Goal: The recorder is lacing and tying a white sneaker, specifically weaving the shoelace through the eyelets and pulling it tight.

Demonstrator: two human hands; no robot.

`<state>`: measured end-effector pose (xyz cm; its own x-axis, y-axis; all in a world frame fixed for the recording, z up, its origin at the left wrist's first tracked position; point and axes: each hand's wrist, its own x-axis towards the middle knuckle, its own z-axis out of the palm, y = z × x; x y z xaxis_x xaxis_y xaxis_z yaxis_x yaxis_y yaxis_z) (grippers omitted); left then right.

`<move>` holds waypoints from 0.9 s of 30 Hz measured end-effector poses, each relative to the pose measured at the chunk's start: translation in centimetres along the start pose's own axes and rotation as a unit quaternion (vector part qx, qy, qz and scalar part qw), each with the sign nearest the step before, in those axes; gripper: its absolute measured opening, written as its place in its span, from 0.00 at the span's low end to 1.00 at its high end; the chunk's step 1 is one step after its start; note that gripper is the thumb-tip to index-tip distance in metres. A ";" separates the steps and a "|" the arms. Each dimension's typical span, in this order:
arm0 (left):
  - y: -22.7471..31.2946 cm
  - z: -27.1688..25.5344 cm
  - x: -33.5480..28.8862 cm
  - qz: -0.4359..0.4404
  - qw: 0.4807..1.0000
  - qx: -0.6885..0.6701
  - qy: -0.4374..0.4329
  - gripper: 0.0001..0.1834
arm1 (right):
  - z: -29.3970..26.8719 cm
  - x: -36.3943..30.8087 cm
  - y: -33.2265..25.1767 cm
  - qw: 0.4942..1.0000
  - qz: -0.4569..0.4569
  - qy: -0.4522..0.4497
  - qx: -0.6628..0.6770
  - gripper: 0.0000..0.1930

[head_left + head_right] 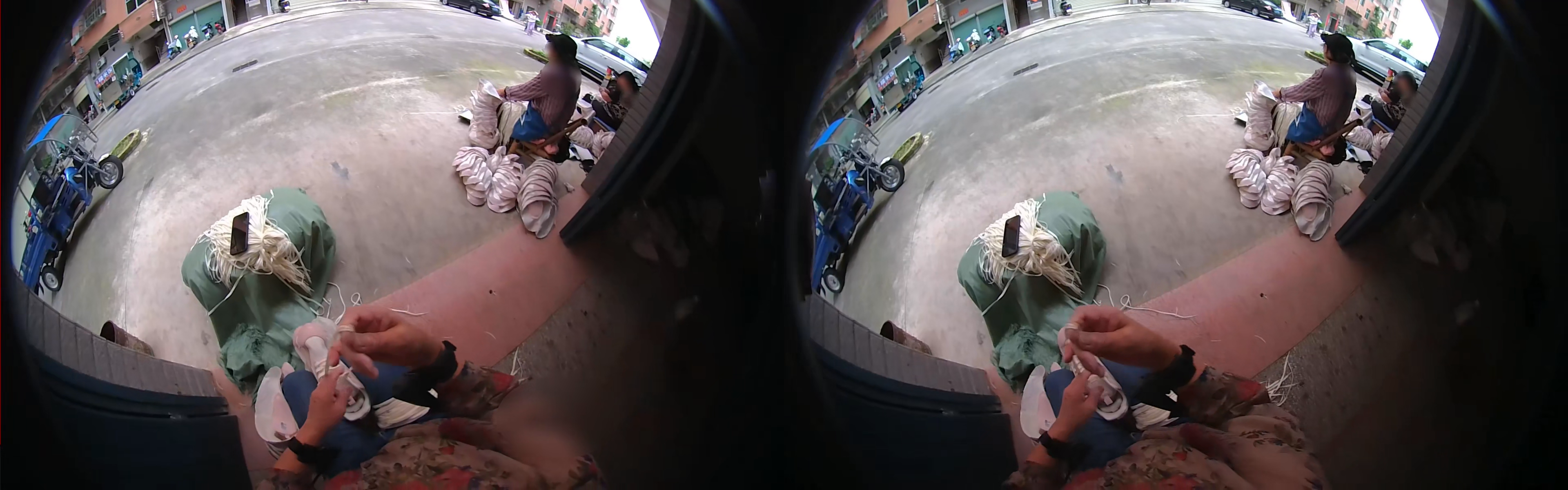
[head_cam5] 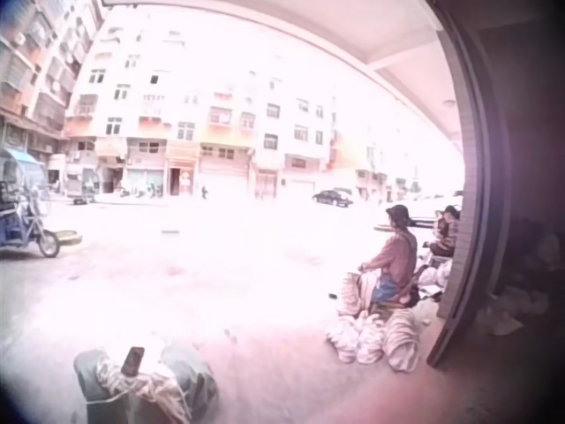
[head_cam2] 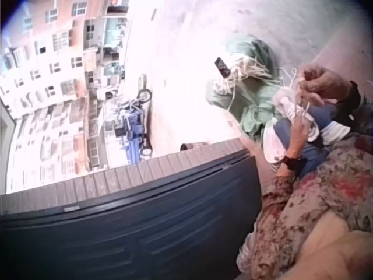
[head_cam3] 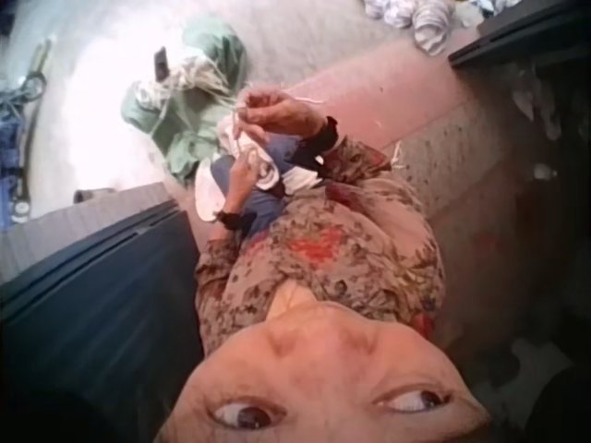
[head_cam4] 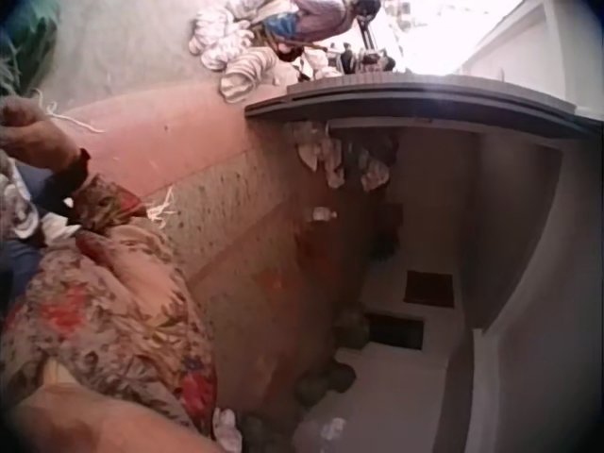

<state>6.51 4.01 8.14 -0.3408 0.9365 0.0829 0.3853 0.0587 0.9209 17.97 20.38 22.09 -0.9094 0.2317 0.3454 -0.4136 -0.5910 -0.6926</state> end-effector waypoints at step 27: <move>-5.3 -3.5 -3.0 -0.369 0.921 -0.126 -0.021 0.12 | -9.6 -8.8 16.8 0.772 0.244 0.095 -0.579 0.10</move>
<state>2.56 -0.31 4.37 -0.3942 0.6863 -0.6112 -0.1502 0.6079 0.7796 18.64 15.85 1.30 -0.9134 0.3749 -0.1588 0.3194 0.4181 -0.8504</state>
